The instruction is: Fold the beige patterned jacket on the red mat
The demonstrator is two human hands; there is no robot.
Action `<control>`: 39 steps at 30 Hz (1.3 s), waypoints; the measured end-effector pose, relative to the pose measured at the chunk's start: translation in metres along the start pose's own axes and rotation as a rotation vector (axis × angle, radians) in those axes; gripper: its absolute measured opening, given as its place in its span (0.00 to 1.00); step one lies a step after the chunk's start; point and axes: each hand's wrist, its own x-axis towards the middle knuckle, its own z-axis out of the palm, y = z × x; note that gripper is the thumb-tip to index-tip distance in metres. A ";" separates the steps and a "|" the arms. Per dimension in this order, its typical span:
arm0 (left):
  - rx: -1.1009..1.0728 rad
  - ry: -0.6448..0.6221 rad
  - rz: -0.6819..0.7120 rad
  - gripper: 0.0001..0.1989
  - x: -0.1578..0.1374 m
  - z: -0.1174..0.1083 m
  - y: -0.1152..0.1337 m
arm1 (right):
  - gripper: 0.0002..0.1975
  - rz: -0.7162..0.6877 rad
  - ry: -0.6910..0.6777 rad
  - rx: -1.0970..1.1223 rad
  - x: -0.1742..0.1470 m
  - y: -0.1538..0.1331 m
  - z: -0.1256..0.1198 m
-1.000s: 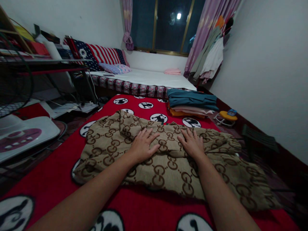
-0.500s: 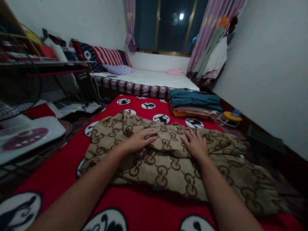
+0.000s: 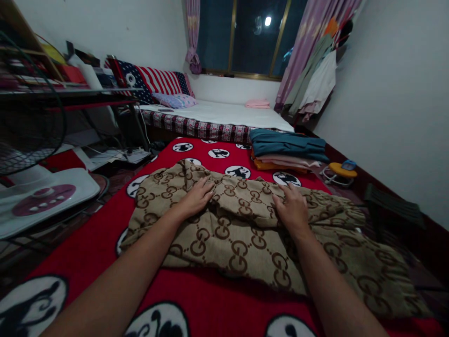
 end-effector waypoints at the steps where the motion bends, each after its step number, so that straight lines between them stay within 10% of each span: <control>1: -0.014 0.036 0.010 0.22 0.001 0.001 -0.001 | 0.22 -0.051 0.015 0.067 0.000 -0.005 -0.002; 10: -0.029 0.322 0.044 0.13 -0.006 -0.024 0.022 | 0.20 -0.154 -0.283 0.145 -0.007 -0.020 0.007; 23: -0.253 -0.204 0.142 0.34 -0.005 -0.019 0.008 | 0.21 0.040 -0.246 -0.096 0.007 0.010 -0.004; 28: -0.265 -0.054 0.218 0.28 -0.003 -0.014 0.002 | 0.11 0.069 -0.334 -0.193 0.008 0.013 -0.006; 35: -0.294 0.225 0.127 0.20 -0.004 -0.004 0.004 | 0.12 0.226 -0.023 -0.111 0.008 0.022 -0.012; 39: -0.266 0.245 0.111 0.17 -0.005 -0.006 0.007 | 0.12 0.215 -0.068 -0.115 0.007 0.023 -0.012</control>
